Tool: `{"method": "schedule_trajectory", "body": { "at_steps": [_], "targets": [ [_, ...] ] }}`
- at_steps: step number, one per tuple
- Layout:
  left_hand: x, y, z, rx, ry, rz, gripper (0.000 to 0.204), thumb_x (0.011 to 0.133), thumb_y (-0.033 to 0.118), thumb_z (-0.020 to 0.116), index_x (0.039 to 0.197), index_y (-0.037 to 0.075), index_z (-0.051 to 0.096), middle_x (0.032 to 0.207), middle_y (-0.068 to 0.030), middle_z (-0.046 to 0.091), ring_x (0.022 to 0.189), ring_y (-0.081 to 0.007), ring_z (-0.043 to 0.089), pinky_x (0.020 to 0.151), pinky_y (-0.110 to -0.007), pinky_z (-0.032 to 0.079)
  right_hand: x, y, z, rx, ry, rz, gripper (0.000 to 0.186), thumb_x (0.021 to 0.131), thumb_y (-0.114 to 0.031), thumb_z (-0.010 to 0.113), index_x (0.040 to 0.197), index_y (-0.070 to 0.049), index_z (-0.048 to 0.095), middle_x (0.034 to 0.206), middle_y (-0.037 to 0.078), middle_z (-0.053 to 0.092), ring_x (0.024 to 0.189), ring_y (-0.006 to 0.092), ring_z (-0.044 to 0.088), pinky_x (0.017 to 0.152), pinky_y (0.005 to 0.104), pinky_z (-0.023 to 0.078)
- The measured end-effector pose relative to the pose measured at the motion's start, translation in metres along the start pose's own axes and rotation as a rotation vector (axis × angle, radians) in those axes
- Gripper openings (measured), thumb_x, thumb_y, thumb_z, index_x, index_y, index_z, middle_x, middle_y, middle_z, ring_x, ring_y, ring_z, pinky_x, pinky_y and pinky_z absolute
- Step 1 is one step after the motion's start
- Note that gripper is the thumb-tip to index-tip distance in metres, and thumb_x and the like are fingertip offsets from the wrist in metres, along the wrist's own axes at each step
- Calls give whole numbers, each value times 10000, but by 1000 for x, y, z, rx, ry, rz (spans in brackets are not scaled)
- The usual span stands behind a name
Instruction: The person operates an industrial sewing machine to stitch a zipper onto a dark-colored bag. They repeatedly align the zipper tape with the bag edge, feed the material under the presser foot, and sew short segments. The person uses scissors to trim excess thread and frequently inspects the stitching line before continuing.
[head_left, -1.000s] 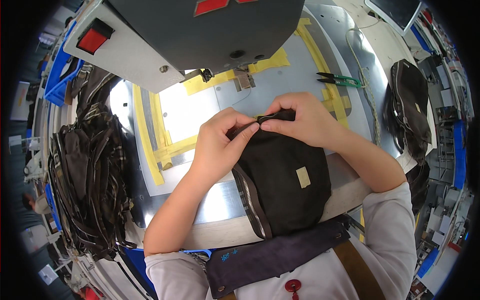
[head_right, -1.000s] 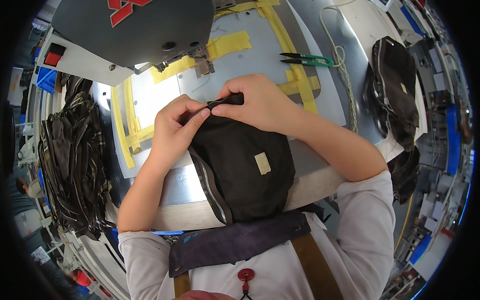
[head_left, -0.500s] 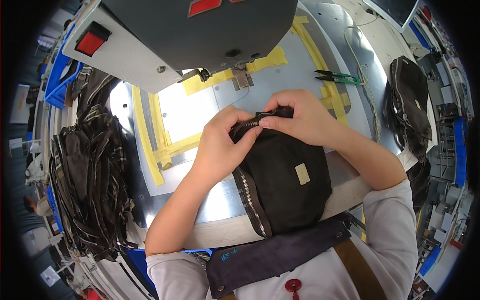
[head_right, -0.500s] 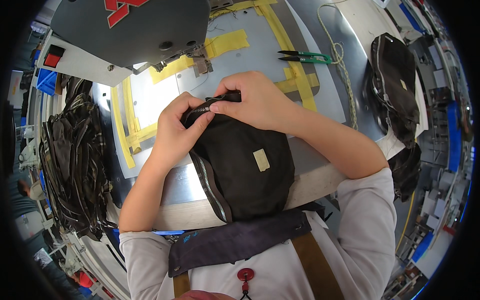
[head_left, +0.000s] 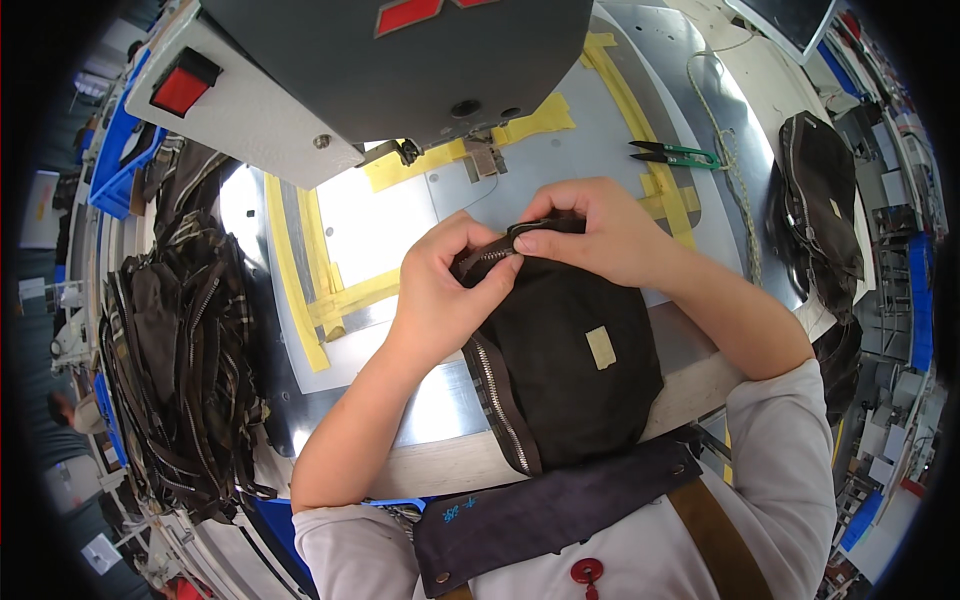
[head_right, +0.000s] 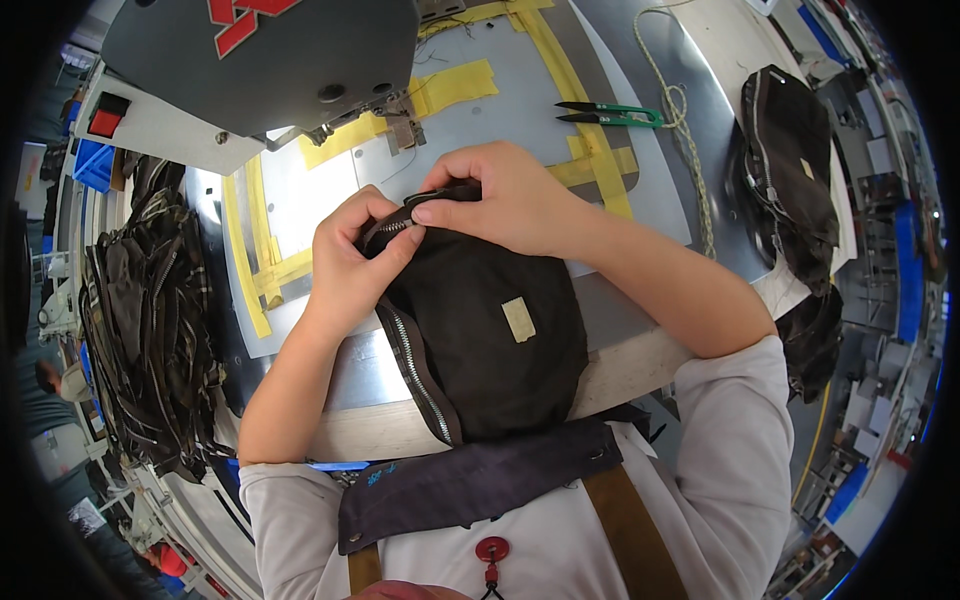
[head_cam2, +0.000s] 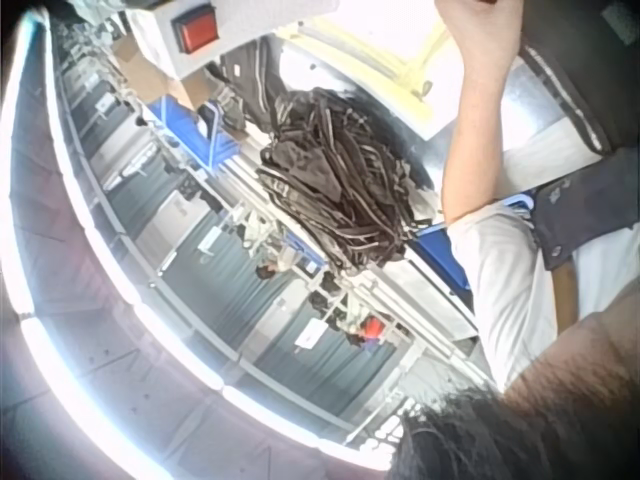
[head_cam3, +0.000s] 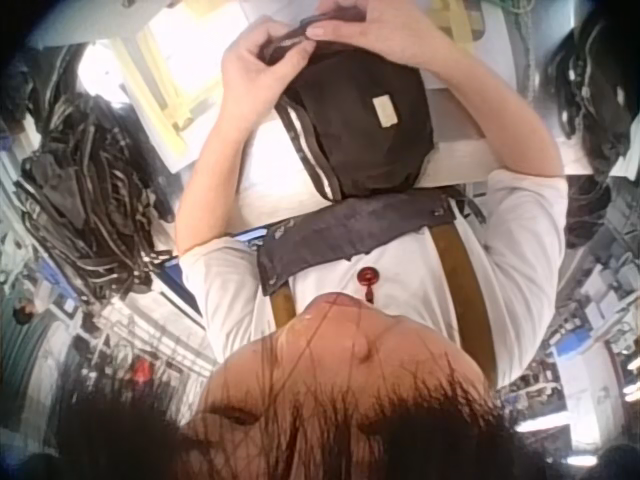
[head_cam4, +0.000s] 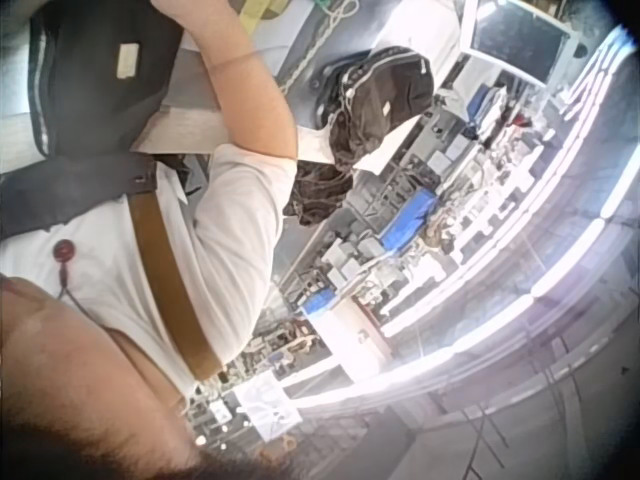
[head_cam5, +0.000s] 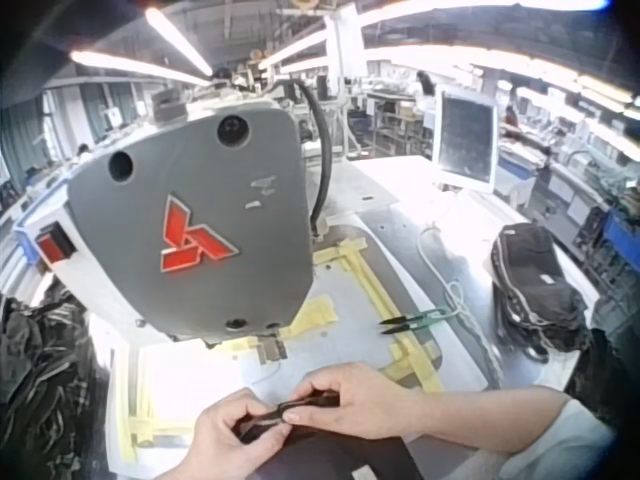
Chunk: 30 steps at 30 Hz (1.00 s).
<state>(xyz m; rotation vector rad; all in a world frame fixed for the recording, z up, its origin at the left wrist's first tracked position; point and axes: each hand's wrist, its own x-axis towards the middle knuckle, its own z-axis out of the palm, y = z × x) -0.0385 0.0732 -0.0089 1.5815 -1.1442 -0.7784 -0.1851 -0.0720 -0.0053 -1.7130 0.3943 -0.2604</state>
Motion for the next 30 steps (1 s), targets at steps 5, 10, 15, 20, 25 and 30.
{"method": "schedule_trajectory", "body": {
  "at_steps": [5, 10, 15, 20, 25, 30],
  "targets": [
    [0, -2, -1, -21, -4, -11, 138, 793, 45, 730, 772, 23, 595, 756, 8, 531, 674, -64, 469, 615, -225, 384, -1, -1, -1, -121, -10, -48, 220, 853, -218, 723, 938, -19, 681, 786, 24, 655, 711, 103, 551, 659, 261, 440],
    [4, -4, -8, -80, -99, 51, 126, 802, 55, 739, 784, 18, 620, 750, 8, 528, 674, -68, 468, 608, -236, 379, 2, 5, -10, 7, -103, -30, 223, 848, -222, 722, 927, -18, 678, 765, 34, 639, 698, 102, 546, 639, 263, 436],
    [4, -3, -6, -128, -91, -30, 107, 795, 48, 728, 793, 13, 627, 752, 8, 515, 688, -70, 470, 614, -235, 375, 1, 0, -10, -173, -74, -40, 224, 860, -230, 706, 914, -14, 683, 765, 48, 643, 658, 111, 539, 602, 270, 433],
    [0, 1, 0, 27, 19, 75, 101, 759, 27, 694, 769, 18, 594, 748, -4, 515, 680, -87, 467, 622, -231, 371, -4, -7, -1, -196, 24, -61, 145, 860, -145, 700, 895, -7, 674, 791, 56, 651, 722, 124, 576, 655, 272, 452],
    [-2, 1, 3, 141, 74, 187, 113, 744, 22, 691, 754, 18, 579, 736, -9, 510, 664, -90, 459, 611, -226, 366, -6, -6, 3, -335, 67, -207, 108, 857, -99, 696, 880, -2, 655, 797, 51, 642, 753, 124, 592, 682, 273, 461],
    [-1, 0, 2, 118, 52, 151, 112, 753, 23, 692, 772, 19, 581, 744, -3, 510, 666, -86, 450, 613, -223, 362, -6, -7, 5, -236, 78, -65, 112, 867, -110, 688, 885, -5, 653, 786, 46, 631, 722, 104, 571, 664, 264, 452]
  ]
}}
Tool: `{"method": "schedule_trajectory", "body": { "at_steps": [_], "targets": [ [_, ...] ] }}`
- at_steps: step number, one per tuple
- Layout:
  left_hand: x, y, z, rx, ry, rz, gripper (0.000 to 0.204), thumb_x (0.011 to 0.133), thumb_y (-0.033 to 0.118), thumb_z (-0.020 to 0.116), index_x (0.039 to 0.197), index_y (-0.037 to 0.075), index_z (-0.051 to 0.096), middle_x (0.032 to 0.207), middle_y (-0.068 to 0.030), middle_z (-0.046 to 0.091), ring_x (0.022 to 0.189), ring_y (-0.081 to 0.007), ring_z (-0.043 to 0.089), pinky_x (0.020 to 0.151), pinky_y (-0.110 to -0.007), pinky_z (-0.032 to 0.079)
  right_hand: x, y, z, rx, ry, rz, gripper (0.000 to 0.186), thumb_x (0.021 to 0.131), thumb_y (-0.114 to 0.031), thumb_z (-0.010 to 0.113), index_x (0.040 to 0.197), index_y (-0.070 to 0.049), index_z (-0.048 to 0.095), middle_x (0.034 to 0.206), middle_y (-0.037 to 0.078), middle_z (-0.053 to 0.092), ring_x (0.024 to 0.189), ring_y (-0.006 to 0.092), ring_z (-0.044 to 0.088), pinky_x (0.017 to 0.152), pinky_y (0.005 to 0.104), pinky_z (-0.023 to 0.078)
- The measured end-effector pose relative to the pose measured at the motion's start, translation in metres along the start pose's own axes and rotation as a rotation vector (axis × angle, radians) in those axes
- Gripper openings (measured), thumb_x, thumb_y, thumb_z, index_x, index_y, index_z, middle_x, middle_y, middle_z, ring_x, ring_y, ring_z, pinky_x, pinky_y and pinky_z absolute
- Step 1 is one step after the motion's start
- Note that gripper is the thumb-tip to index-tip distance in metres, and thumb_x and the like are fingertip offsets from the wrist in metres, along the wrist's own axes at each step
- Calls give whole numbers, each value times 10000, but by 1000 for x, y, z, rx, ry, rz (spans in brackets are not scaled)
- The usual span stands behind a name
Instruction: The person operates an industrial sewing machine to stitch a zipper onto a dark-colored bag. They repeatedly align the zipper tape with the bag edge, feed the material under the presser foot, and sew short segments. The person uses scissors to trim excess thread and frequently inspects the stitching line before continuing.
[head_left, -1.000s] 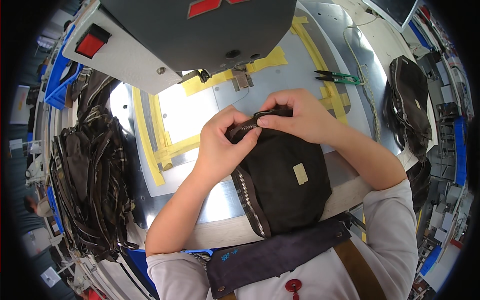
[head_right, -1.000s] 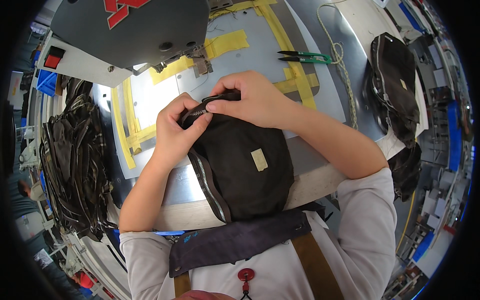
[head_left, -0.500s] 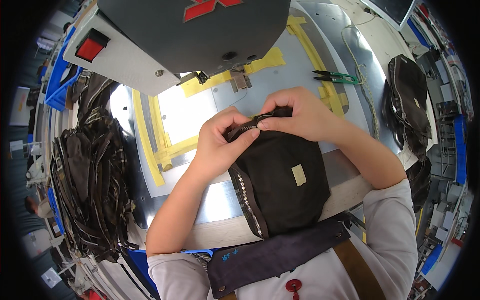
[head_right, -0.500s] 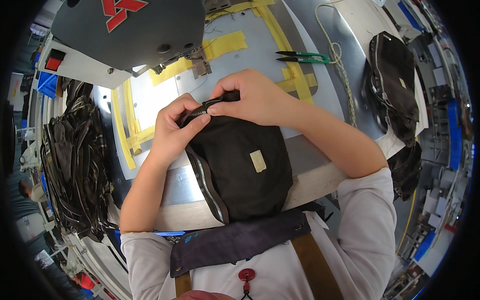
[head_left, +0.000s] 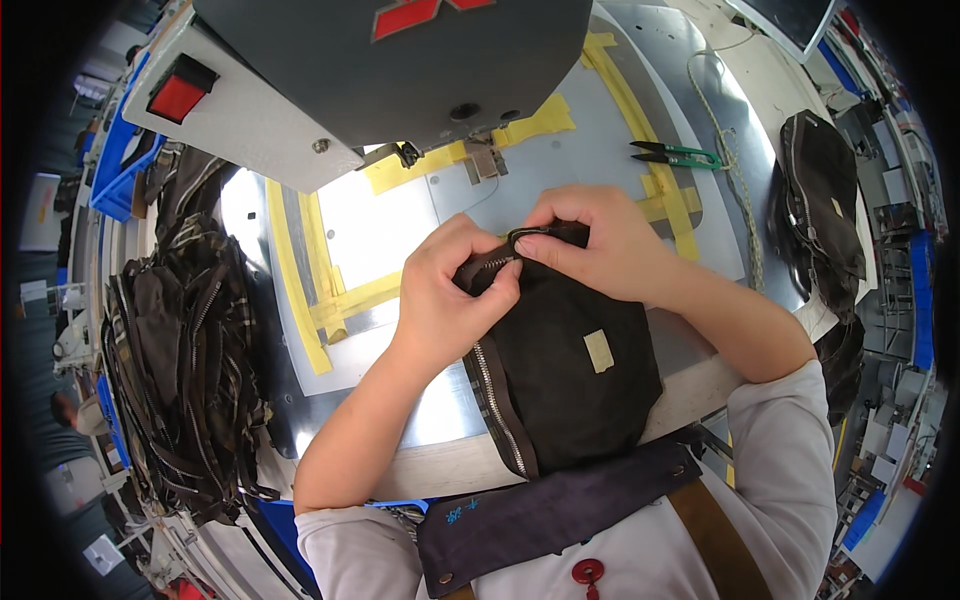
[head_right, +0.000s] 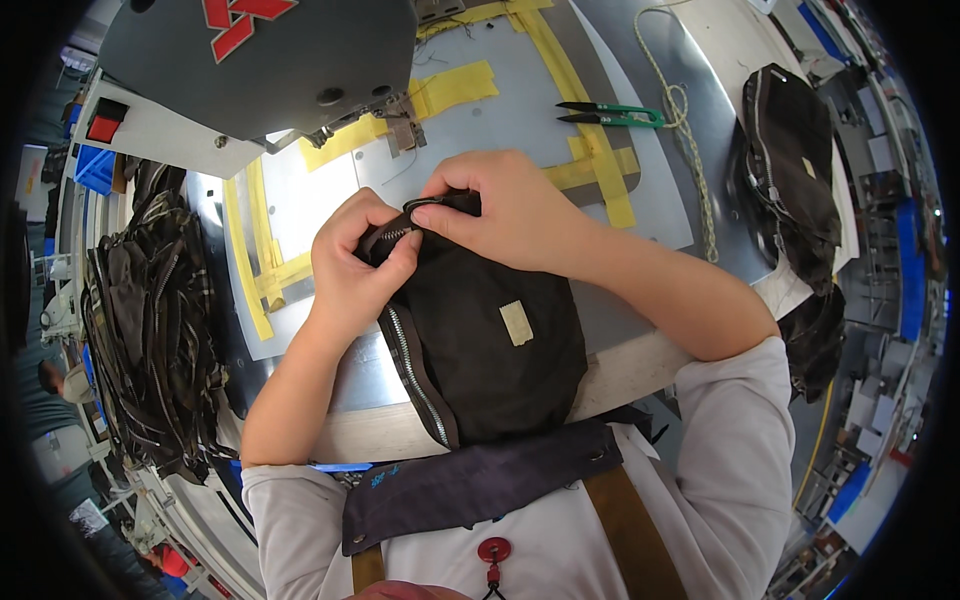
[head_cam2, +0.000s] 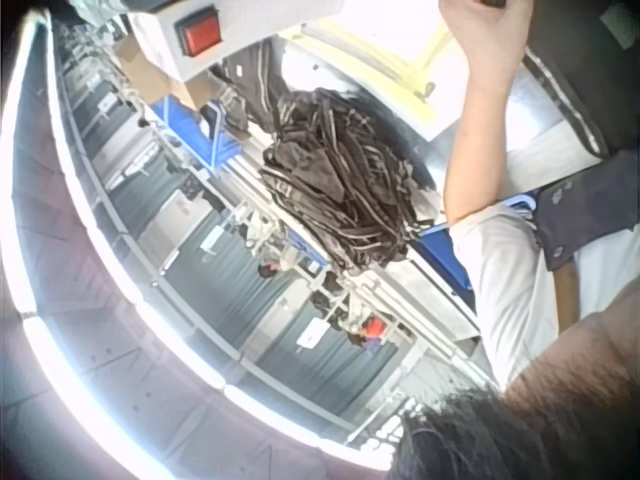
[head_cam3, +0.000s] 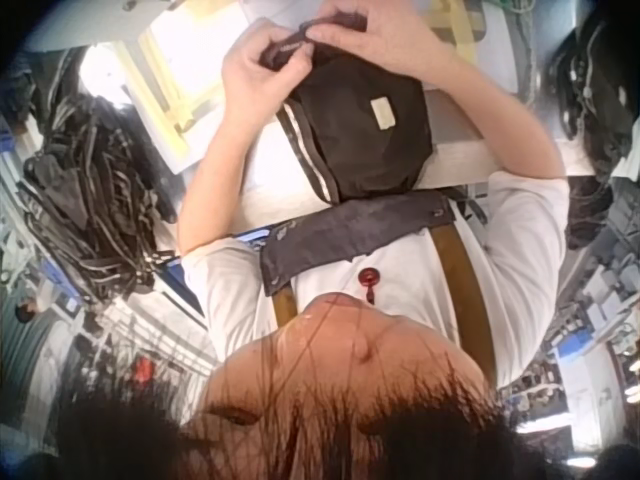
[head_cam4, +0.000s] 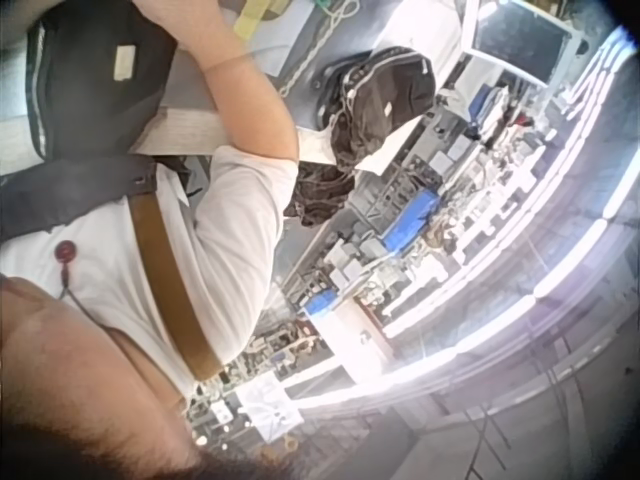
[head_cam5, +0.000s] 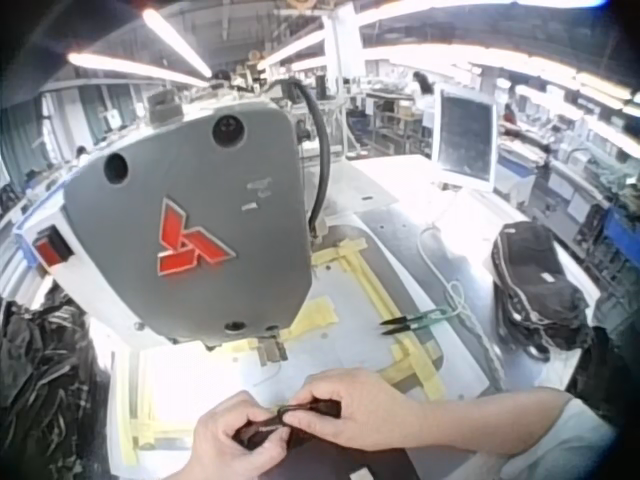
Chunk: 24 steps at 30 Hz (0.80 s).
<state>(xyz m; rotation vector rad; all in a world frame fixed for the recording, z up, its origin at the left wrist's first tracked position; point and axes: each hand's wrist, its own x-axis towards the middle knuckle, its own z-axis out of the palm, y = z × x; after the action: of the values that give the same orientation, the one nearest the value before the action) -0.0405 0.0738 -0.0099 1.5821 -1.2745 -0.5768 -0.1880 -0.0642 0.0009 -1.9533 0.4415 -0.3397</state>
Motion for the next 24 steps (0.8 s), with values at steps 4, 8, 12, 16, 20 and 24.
{"method": "schedule_trajectory", "body": {
  "at_steps": [4, 8, 12, 16, 20, 24],
  "targets": [
    [3, -1, -5, -135, -86, -79, 105, 774, 30, 688, 806, 20, 589, 774, 6, 514, 682, -80, 445, 627, -219, 359, 2, -3, -4, 130, -38, 62, 139, 875, -138, 687, 883, -4, 650, 782, 43, 627, 713, 90, 554, 654, 257, 445],
    [3, -5, -5, -145, -103, -65, 118, 793, 60, 688, 880, 14, 624, 787, -20, 519, 691, -109, 474, 633, -243, 383, 0, -2, -1, 73, 26, 28, 187, 860, -172, 694, 884, 10, 660, 759, 85, 638, 666, 135, 558, 620, 288, 448],
    [3, -1, -3, -113, -95, -59, 131, 804, 67, 681, 906, 3, 628, 797, -43, 526, 711, -129, 498, 646, -256, 401, 0, -3, 2, -53, 104, -17, 204, 833, -182, 708, 863, 14, 661, 742, 126, 643, 620, 194, 574, 586, 315, 453],
    [2, 0, 2, -59, -66, -80, 105, 847, 72, 664, 884, 12, 587, 797, -15, 513, 729, -102, 458, 675, -240, 384, 0, -1, 8, -96, 164, -50, 207, 813, -188, 722, 837, 6, 656, 732, 137, 637, 597, 239, 580, 564, 336, 455],
    [2, -3, 4, 0, -52, -46, 118, 862, 87, 665, 907, 13, 584, 788, -22, 497, 731, -116, 453, 682, -244, 384, 0, 0, 8, -154, 181, -77, 220, 809, -205, 729, 830, 1, 655, 735, 140, 635, 601, 259, 589, 563, 350, 460],
    [1, -2, 3, -34, -66, -34, 139, 873, 103, 671, 920, 10, 579, 787, -23, 484, 736, -124, 450, 688, -247, 382, 0, -2, 7, -176, 187, -94, 230, 809, -214, 731, 826, 2, 653, 739, 142, 636, 604, 270, 591, 565, 361, 465]
  ]
}}
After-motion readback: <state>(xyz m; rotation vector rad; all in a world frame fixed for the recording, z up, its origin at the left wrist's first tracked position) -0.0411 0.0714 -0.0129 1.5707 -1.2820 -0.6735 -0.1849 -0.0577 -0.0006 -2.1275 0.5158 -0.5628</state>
